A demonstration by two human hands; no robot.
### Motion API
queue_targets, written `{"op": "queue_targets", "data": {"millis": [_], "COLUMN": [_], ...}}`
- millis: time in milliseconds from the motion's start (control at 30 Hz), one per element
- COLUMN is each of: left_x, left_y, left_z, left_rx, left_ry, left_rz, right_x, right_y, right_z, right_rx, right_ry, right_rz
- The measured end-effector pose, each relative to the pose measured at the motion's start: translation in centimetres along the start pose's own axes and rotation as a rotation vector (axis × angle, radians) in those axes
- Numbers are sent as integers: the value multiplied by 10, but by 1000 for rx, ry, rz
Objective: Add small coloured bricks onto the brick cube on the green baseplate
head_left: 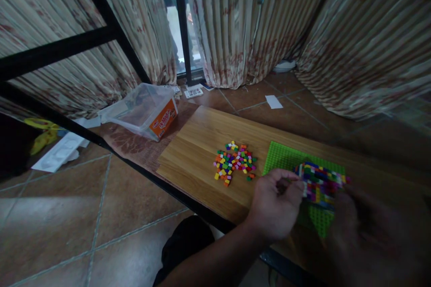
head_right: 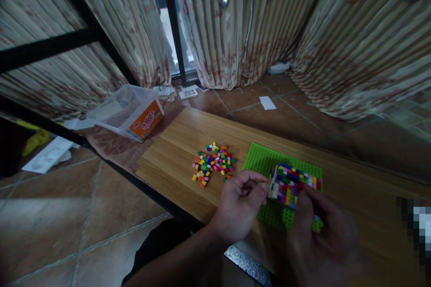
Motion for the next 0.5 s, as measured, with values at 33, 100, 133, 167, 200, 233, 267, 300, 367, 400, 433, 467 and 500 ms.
{"op": "queue_targets", "data": {"millis": [33, 100, 133, 167, 200, 233, 267, 300, 367, 400, 433, 467, 500], "left_x": [4, 10, 11, 13, 14, 15, 17, 19, 24, 26, 28, 30, 32], "left_y": [-1, -2, -2, -3, -5, -7, -10, -13, -19, -21, -23, -24, -24], "left_z": [-2, -7, -10, -13, -16, -18, -21, -23, -25, -26, -27, -28, -28], "left_rx": [19, 17, -1, -15, -21, -17, -2, 16, 29, 22, 9, -6, -20], "left_ry": [38, 107, 140, 170, 199, 226, 253, 277, 322, 340, 351, 353, 351], "left_rz": [-37, -98, -115, -119, -109, -86, -55, -24, 23, 38, 45, 45, 40], "right_x": [-10, -26, -32, -36, -40, -44, -47, -50, -54, -55, -55, -54, -52], "right_y": [6, 21, 28, 35, 42, 50, 59, 69, 95, 108, 121, 133, 143], "right_z": [0, -1, 0, 3, 6, 12, 19, 27, 45, 53, 60, 65, 68], "right_rx": [24, -72, -124, -176, -219, -254, -285, -315, -395, -433, -486, -520, -540], "right_ry": [-85, -206, -238, -251, -246, -242, -223, -209, -205, -210, -227, -237, -244], "right_rz": [-15, 49, 91, 131, 160, 189, 192, 197, 214, 186, 156, 146, 138]}}
Point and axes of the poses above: each hand's wrist, its own z-axis towards the middle knuckle, its own y-axis out of the palm, x = y × z, the point moved 2 cm from there along z, towards the middle knuckle, and after that the axes turned 6 degrees about -y, right-handed, at the moved point
